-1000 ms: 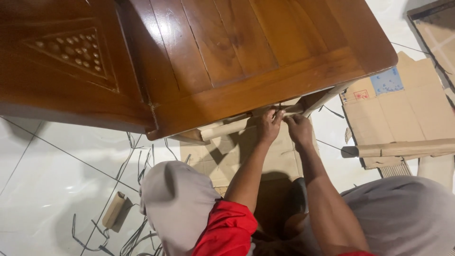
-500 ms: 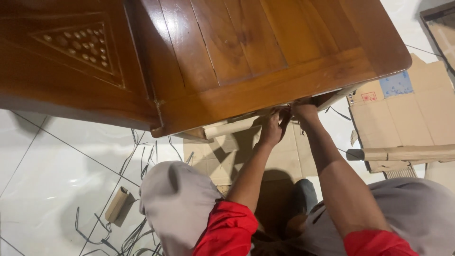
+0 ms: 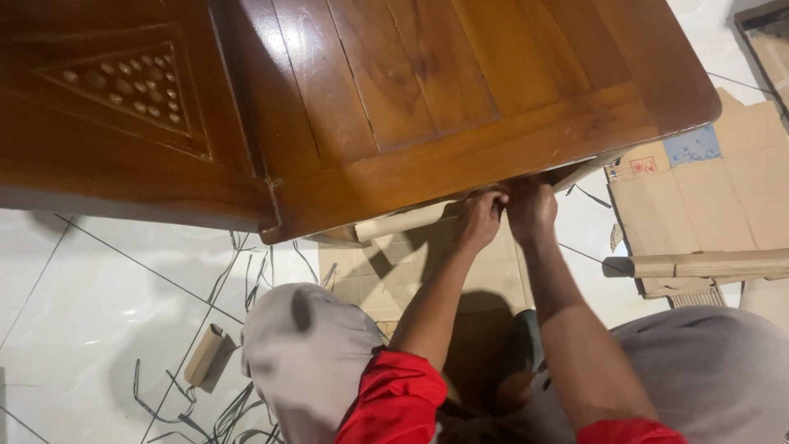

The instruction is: Wrapping a wooden chair leg with cardboard and securing it with plastic ties for transport.

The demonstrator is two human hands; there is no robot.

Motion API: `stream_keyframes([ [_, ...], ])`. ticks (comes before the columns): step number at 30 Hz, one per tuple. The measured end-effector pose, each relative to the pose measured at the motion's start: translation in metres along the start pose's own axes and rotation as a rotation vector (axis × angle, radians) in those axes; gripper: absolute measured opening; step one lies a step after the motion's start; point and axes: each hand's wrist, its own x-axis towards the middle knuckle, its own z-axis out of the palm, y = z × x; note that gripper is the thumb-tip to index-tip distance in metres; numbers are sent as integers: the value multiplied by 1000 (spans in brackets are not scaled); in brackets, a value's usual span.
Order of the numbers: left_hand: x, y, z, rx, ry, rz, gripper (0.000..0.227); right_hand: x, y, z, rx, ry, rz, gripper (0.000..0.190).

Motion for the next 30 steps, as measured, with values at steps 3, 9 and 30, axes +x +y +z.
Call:
stream_keyframes([
  [3,7,-28,16,65,-39,-22,19,-28,-7,57,-262,583,47,26],
  [9,3,15,-15,33,-62,-90,30,-27,30,-18,-137,753,163,15],
  [30,11,-7,-1,-34,-12,-45,28,-13,75,-98,-123,351,182,49],
])
